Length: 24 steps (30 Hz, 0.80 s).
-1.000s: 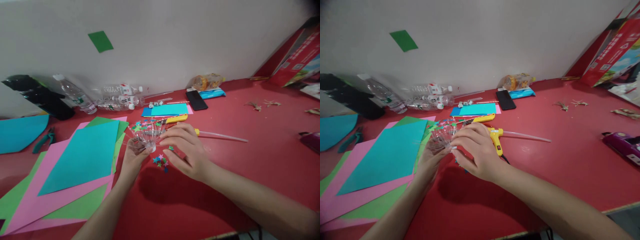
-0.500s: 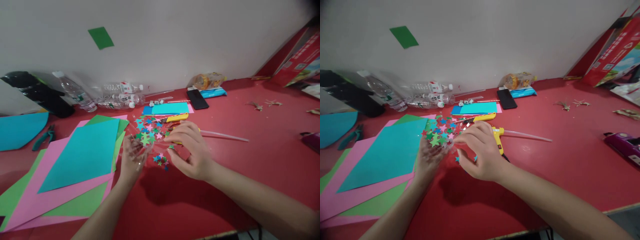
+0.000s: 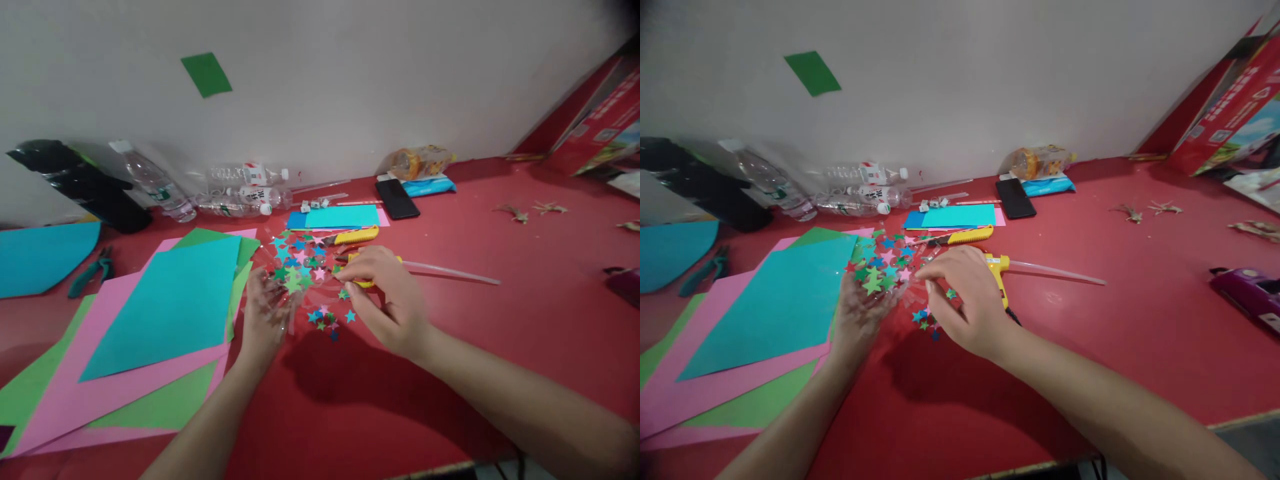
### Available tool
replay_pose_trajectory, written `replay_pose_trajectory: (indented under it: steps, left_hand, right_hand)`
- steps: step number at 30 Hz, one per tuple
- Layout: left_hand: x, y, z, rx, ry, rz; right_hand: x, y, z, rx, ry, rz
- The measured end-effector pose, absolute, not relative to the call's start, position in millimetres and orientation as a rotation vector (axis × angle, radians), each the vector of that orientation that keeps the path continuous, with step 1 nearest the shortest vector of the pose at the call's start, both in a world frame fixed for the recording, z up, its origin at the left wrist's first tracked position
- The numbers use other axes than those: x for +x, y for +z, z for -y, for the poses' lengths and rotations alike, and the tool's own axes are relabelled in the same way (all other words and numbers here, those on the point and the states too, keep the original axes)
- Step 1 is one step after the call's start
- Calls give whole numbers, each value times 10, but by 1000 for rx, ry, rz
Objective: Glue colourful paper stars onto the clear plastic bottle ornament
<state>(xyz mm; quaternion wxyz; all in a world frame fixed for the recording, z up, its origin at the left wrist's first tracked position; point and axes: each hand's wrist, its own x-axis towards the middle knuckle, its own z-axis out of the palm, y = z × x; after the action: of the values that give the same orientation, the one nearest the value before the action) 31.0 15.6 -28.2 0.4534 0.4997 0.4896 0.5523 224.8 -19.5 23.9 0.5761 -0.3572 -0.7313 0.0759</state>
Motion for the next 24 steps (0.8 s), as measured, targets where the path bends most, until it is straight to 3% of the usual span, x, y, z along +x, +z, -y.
replay_pose_trajectory:
  steps: [18,24]
  left_hand:
    - [362,-151,-152,1338,1360,-1301]
    - [383,-213,-142,1511,1399,-1318]
  right_hand:
    - [2190,274,262,-837,103,1879]
    - [2161,238,242,-988,255,1784]
